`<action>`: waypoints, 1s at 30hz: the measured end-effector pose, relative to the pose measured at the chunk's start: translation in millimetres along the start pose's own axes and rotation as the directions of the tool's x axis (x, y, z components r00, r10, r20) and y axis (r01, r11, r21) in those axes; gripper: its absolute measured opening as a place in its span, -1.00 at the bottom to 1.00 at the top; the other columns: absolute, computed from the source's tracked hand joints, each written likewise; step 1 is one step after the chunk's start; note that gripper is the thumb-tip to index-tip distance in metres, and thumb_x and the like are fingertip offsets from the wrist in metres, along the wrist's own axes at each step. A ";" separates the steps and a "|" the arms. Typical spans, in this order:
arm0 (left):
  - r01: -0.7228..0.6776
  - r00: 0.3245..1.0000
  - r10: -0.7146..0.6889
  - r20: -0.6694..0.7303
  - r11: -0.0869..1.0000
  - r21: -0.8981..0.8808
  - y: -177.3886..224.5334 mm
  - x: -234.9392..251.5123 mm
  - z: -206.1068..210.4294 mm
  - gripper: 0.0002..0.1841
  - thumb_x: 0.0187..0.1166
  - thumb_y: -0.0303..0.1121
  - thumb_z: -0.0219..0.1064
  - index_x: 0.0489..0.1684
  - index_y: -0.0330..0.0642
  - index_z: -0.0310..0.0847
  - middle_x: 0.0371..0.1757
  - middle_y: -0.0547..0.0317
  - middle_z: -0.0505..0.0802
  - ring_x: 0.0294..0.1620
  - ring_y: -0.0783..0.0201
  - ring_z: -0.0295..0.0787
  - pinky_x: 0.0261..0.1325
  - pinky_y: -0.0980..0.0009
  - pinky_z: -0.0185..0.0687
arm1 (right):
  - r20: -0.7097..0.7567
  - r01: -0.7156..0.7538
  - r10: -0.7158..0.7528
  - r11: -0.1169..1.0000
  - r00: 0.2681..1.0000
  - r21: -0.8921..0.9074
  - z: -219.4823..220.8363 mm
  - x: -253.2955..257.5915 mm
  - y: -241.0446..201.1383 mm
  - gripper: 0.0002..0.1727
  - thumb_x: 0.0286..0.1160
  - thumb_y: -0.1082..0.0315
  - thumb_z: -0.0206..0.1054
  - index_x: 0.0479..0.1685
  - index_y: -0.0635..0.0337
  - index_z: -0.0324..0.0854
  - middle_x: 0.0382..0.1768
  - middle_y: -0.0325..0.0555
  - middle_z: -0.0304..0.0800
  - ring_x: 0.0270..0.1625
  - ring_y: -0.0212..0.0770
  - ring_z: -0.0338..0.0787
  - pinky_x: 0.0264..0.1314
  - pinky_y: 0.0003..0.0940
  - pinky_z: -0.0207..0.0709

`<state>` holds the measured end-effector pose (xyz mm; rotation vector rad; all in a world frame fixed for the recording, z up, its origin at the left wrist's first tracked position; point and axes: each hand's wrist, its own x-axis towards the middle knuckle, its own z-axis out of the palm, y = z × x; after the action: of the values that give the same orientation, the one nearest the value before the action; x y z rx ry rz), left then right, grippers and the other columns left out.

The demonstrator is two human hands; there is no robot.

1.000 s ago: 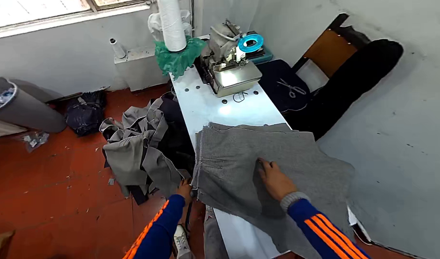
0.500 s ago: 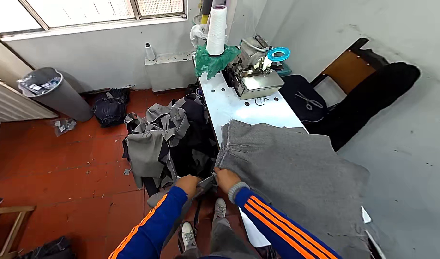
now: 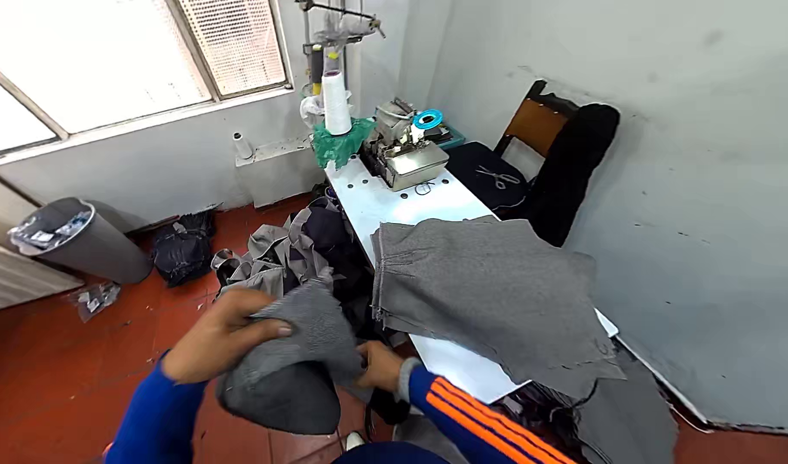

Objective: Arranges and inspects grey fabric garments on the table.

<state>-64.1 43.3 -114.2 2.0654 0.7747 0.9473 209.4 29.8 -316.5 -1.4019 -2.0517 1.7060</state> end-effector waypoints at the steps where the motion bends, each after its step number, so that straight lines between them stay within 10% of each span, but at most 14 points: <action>1: -0.005 0.996 0.007 -0.088 1.000 0.030 -0.6 -6.8 -10.4 -0.83 0.60 -0.05 0.39 -0.30 0.21 0.85 -0.34 0.63 0.89 -0.29 0.75 0.77 -0.19 0.69 0.74 | -0.036 0.005 -0.004 1.000 0.999 0.027 0.9 -10.5 -3.4 -0.54 0.13 0.40 0.65 0.07 0.40 0.74 -0.05 0.25 0.84 0.06 0.15 0.82 0.25 0.21 0.61; 8: 0.109 0.930 -0.127 -0.346 0.991 -0.073 12.1 -6.9 12.5 -0.88 0.59 -0.01 0.38 -0.12 0.58 0.84 -0.18 0.94 0.89 -0.19 0.89 0.77 -0.08 0.78 0.71 | -0.585 0.037 -0.307 0.903 0.751 -0.427 -130.1 -210.0 -2.3 -0.84 0.07 0.49 0.53 -0.33 0.18 0.78 -0.52 -0.03 0.79 -0.50 0.00 0.79 -0.46 0.16 0.64; 12: 0.151 0.841 -0.169 -0.513 0.985 -0.078 -33.4 74.5 71.2 -0.86 0.63 -0.15 0.34 -0.28 0.17 0.80 -0.39 0.60 0.89 -0.38 0.65 0.82 -0.28 0.61 0.80 | -0.740 -0.199 -0.399 0.794 0.541 -0.574 -229.4 -265.3 -25.6 -0.95 0.13 0.28 0.36 -0.47 -0.07 0.72 -0.74 -0.45 0.45 -0.73 -0.47 0.36 -0.74 -0.35 0.21; 14: 0.306 0.802 -0.322 -0.503 0.945 -0.117 -79.8 126.0 104.6 -0.84 0.62 -0.34 0.31 -0.26 -0.16 0.78 -0.44 0.30 0.87 -0.43 0.45 0.83 -0.28 0.34 0.84 | -0.787 -0.341 -0.375 0.749 0.490 -0.569 -273.0 -237.6 -35.0 -0.97 0.08 0.45 0.39 -0.52 0.12 0.66 -0.76 -0.23 0.43 -0.73 -0.18 0.44 -0.72 -0.09 0.25; 17: 0.623 0.701 -0.606 -0.376 0.777 -0.091 -174.4 191.5 178.8 -0.69 0.73 -0.25 0.32 0.01 -0.39 0.77 -0.17 -0.21 0.88 -0.08 -0.06 0.87 0.16 -0.16 0.71 | -0.907 -0.611 0.003 0.740 0.421 -0.281 -338.9 -155.9 0.0 -0.81 0.42 0.55 0.44 -0.04 0.43 0.71 -0.20 0.52 0.75 -0.17 0.57 0.77 -0.19 0.57 0.51; 19: 0.786 0.597 -0.752 -0.279 0.618 0.013 -221.1 211.9 221.8 -0.57 0.78 -0.14 0.24 0.29 -0.36 0.71 0.11 -0.36 0.86 0.24 -0.25 0.80 0.44 -0.25 0.54 | -0.915 -0.669 0.171 0.732 0.367 -0.131 -362.1 -111.6 51.9 -0.53 0.47 0.49 0.42 0.40 0.33 0.58 0.27 0.58 0.62 0.10 0.67 0.71 0.01 0.64 0.51; 25: 0.846 0.527 -0.793 -0.305 0.524 0.098 -237.9 220.4 240.0 -0.60 0.81 -0.16 0.19 0.26 -0.33 0.74 0.04 -0.35 0.88 0.19 -0.30 0.81 0.37 -0.29 0.54 | -0.837 -0.557 0.205 0.819 0.507 -0.137 -297.4 -97.9 117.8 -0.46 0.59 0.17 0.44 0.48 0.27 0.55 0.14 0.41 0.73 -0.02 0.42 0.81 0.01 0.45 0.62; 30: 0.802 0.498 -0.776 -0.387 0.582 -0.135 -275.0 199.9 242.9 -0.64 0.79 -0.20 0.24 0.23 -0.35 0.66 -0.02 -0.29 0.85 0.03 -0.19 0.81 0.24 -0.21 0.62 | -0.692 -0.656 0.391 0.738 0.607 -0.158 -222.6 -81.8 218.4 -0.26 0.53 -0.18 0.36 0.67 -0.02 0.44 0.47 0.40 0.54 0.00 0.45 0.83 -0.01 0.45 0.65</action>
<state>182.2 258.8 -373.9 1.2473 1.8078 0.7858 513.2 115.0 -382.5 -2.5101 -1.7056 0.6944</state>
